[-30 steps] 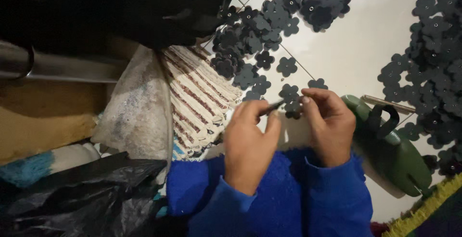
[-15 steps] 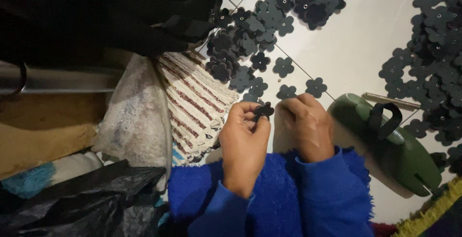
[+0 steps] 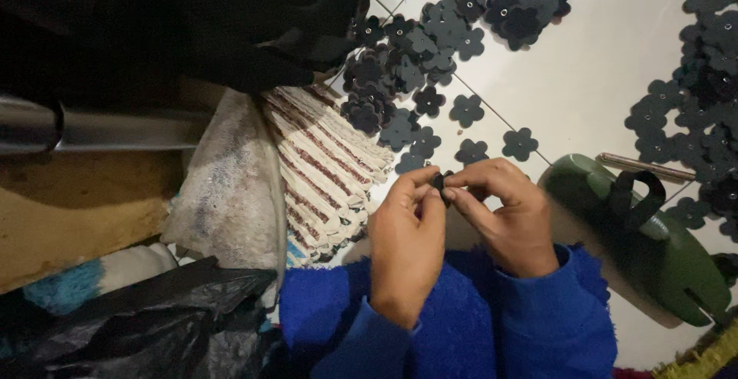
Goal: The person uses a handheld tool to press small black flower-shaped pieces onto a green object, then sets the tool down and handles the pieces by hand, arranging them on the floor.
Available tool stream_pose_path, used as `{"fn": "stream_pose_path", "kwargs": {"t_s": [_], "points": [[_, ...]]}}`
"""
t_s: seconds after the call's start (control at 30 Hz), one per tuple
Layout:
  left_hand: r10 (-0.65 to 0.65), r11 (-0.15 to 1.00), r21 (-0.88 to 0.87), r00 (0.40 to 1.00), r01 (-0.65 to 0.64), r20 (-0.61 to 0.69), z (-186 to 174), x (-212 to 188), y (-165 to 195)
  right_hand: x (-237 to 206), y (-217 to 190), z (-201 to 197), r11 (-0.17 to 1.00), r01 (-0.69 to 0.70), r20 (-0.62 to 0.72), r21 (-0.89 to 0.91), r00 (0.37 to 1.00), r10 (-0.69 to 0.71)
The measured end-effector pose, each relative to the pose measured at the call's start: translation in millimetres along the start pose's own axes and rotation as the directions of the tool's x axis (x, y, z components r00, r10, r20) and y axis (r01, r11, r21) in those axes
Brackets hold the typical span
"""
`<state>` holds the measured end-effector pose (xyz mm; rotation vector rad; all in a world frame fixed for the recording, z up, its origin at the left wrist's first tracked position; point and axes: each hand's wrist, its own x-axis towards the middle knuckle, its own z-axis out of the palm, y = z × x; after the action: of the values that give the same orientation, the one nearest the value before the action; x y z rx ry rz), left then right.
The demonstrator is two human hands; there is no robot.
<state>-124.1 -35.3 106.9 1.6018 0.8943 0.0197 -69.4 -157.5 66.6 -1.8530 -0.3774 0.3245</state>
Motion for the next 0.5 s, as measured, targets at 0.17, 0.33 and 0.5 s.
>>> {"fn": "stream_pose_path", "kwargs": {"t_s": [0.17, 0.33, 0.5], "points": [[-0.004, 0.999, 0.048, 1.0, 0.004, 0.0, -3.3, -2.9, 4.0, 1.3, -4.1, -3.1, 0.999, 0.041, 0.055, -0.018, 0.998, -0.04], [0.04, 0.996, 0.079, 0.999, -0.039, -0.009, -5.2, -4.4, 6.8, 2.3, -6.6, -4.1, 0.998, 0.031, 0.082, -0.061, 0.996, -0.026], [0.148, 0.972, 0.184, 0.989, -0.147, 0.008, -5.8, -7.3, 9.2, 2.1, -3.4, -3.5, 0.999, -0.035, 0.064, -0.022, 0.997, 0.036]]}}
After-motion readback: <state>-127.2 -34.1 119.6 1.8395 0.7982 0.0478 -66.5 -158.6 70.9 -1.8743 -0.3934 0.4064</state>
